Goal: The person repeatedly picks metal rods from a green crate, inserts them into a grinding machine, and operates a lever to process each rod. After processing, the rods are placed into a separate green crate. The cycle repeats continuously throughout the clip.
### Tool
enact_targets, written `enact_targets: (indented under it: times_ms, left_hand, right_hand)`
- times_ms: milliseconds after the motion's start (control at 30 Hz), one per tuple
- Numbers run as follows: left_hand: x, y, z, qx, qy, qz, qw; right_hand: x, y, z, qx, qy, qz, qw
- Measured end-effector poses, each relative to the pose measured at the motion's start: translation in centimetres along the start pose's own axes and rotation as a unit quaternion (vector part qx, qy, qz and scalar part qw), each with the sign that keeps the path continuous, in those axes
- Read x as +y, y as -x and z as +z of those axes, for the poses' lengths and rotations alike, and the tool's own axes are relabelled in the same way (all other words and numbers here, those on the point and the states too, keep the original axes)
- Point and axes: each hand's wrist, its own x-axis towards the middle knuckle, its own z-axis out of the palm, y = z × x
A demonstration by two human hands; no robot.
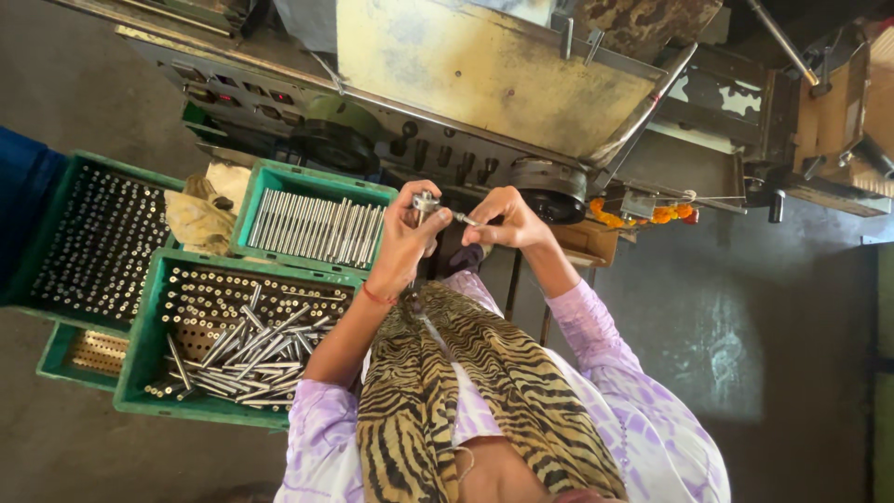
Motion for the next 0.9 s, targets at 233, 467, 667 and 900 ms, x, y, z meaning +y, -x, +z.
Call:
enact_targets:
  times_ms: [233, 467, 667, 900]
  left_hand:
    - [-0.4, -0.1, -0.2, -0.012, -0.031, 0.013, 0.999]
    - [-4.1, -3.2, -3.7, -0.02, 0.049, -0.089, 0.995]
    - [-8.6, -6.7, -12.6, 0.074, -0.173, -0.044, 0.981]
    - [-7.0, -9.8, -17.2, 0.094, -0.751, -0.022, 0.653]
  right_hand:
    - [2.8, 1.6, 1.0, 0.088, -0.083, -0.026, 0.992]
    - [2.4, 1.1, 1.4, 0.174, 0.181, 0.126, 0.96]
    - [4.0, 1.3, -0.1, 0.174, 0.409, 0.001, 0.896]
    - [2.1, 3.4, -9.0, 0.288, 0.434, 0.092, 0.849]
